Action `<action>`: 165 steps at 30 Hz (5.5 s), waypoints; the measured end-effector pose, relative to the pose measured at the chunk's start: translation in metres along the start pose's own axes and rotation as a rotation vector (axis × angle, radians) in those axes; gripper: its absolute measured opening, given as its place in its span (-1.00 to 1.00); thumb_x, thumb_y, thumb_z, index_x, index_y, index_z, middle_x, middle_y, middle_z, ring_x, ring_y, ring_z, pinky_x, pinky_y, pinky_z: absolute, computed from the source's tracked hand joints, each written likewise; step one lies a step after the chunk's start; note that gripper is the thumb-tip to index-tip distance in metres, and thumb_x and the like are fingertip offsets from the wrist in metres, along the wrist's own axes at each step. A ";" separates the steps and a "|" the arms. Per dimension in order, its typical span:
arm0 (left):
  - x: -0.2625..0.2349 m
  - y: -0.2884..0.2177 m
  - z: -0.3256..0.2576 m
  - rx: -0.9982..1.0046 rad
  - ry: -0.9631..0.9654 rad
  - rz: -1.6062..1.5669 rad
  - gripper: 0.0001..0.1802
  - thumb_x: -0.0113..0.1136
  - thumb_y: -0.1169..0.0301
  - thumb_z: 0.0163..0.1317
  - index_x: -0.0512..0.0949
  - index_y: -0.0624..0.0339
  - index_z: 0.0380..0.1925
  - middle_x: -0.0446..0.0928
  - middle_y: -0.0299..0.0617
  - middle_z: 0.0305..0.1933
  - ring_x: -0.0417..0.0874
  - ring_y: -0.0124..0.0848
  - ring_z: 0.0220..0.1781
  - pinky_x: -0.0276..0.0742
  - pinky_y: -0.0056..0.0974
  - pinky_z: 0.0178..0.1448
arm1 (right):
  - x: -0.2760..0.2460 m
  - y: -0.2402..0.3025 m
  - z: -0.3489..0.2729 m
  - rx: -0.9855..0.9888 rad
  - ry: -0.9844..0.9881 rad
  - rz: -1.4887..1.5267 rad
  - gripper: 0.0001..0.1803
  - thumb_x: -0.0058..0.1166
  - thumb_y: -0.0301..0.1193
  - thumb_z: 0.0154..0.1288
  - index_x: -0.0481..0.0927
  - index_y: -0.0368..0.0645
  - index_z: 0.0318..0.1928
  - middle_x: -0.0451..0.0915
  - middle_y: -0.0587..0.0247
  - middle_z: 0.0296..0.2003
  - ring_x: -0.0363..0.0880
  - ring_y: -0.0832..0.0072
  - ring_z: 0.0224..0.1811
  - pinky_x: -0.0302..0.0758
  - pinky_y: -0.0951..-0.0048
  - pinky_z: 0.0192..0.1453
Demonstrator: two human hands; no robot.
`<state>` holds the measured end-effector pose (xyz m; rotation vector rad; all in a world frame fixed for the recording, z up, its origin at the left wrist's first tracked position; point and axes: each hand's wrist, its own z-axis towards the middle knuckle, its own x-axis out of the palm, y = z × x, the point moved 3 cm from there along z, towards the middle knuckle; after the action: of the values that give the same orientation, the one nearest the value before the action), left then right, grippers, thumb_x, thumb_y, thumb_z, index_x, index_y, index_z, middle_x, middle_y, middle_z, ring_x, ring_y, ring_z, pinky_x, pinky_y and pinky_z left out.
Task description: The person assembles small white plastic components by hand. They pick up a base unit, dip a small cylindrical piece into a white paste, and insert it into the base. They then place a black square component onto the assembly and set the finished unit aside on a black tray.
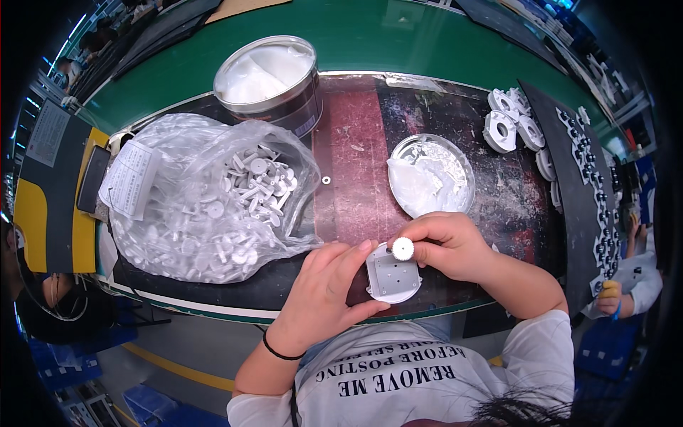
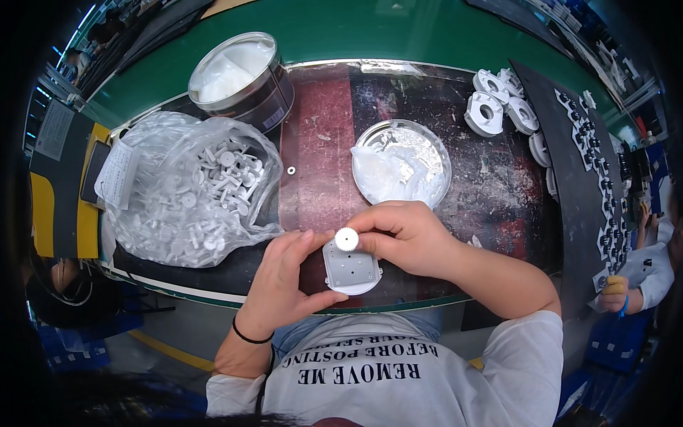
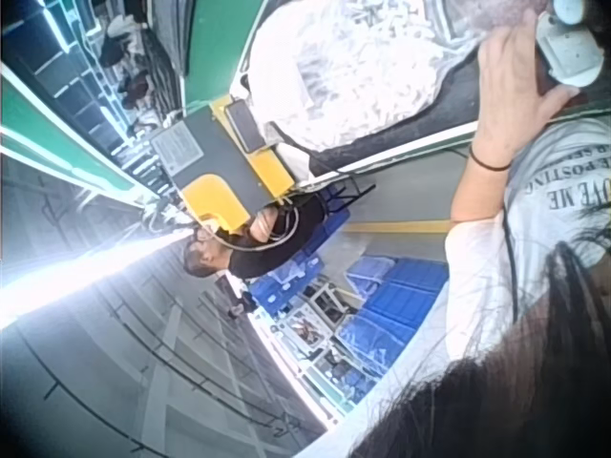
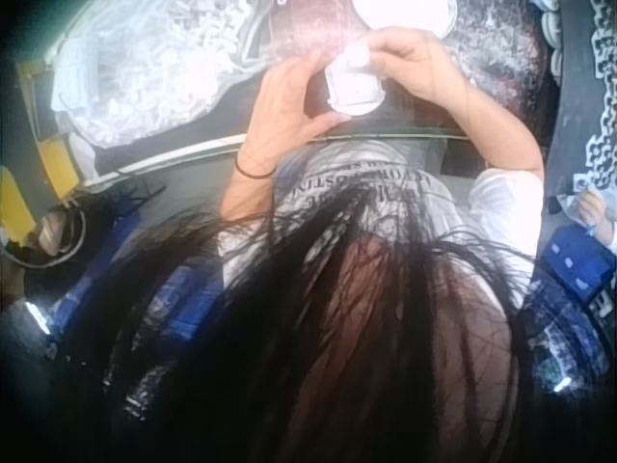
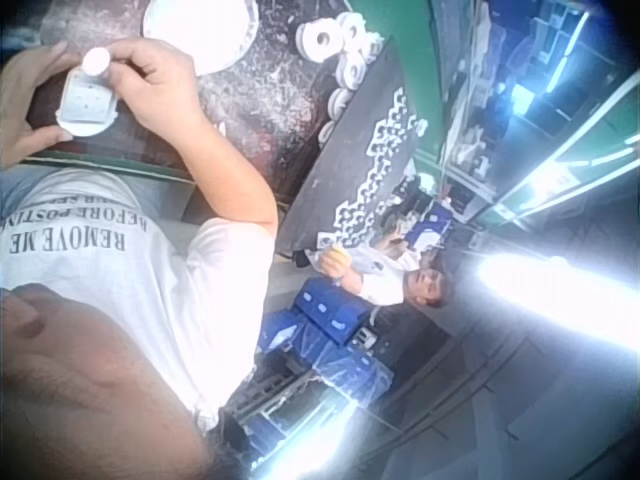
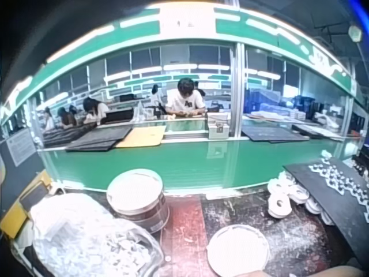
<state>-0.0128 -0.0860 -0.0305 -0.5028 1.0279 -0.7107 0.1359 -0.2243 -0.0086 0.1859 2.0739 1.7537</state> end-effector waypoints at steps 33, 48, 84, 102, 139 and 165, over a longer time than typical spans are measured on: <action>-0.001 0.001 -0.003 -0.005 -0.009 0.014 0.03 0.51 0.22 -0.21 0.16 0.15 0.29 0.43 -0.04 -0.03 0.44 -0.11 0.02 0.33 -0.09 0.09 | -0.003 0.019 -0.006 -0.038 -0.119 -0.346 -0.65 0.16 -0.53 0.06 0.63 -0.16 -0.06 0.62 0.20 -0.37 0.55 0.53 -0.45 0.48 0.52 -0.32; -0.010 -0.020 0.024 -0.033 0.034 0.023 0.01 0.53 0.23 -0.25 0.21 0.25 0.24 0.45 0.05 0.01 0.48 0.00 0.03 0.39 -0.05 0.08 | -0.072 0.037 -0.033 -0.465 -0.565 -0.187 -0.70 -0.09 -0.67 0.12 0.61 -0.30 -0.14 0.58 0.22 -0.24 0.45 0.61 -0.34 0.35 0.60 -0.26; -0.004 -0.015 0.198 0.183 0.014 0.051 -0.19 0.27 0.46 0.02 0.14 0.19 0.30 0.24 0.06 0.32 0.33 -0.11 0.30 0.32 -0.11 0.27 | -0.171 -0.038 -0.014 -0.107 -0.785 -1.177 -0.58 0.24 -0.43 -0.06 0.54 -0.15 -0.09 0.56 0.14 -0.08 0.48 0.21 0.05 0.41 0.21 0.10; -0.048 -0.017 -0.010 -0.123 -0.144 0.148 -0.57 0.31 0.50 -0.05 0.53 0.26 -0.10 0.45 0.07 0.13 0.52 -0.10 0.07 0.43 -0.13 0.14 | -0.070 0.020 -0.021 0.006 0.046 0.490 -0.54 0.05 -0.51 0.24 0.37 -0.25 0.16 0.51 0.29 -0.12 0.53 0.62 -0.15 0.49 0.55 -0.10; 0.005 -0.008 -0.001 -0.160 0.107 -0.104 0.02 0.47 0.15 -0.12 0.14 0.30 0.29 0.28 0.14 0.27 0.34 0.05 0.26 0.23 -0.03 0.31 | -0.036 0.063 -0.064 -0.288 -0.065 -0.628 -0.73 0.22 -0.19 0.14 0.58 -0.04 -0.23 0.53 0.30 -0.50 0.55 0.31 -0.41 0.44 0.31 -0.35; 0.017 -0.002 -0.014 -0.211 0.029 -0.273 0.05 0.44 0.34 -0.10 0.01 0.34 0.34 0.13 0.04 0.38 0.16 -0.15 0.41 0.00 -0.13 0.46 | -0.042 0.032 -0.242 -0.149 -0.931 -0.632 -0.82 0.25 -0.42 0.11 0.62 -0.18 -0.26 0.62 0.25 -0.27 0.57 0.36 -0.19 0.46 0.37 -0.08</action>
<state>-0.0197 -0.1004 -0.0456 -0.8285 1.0782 -0.8567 0.0732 -0.4536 0.0605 0.2151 1.1419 1.0972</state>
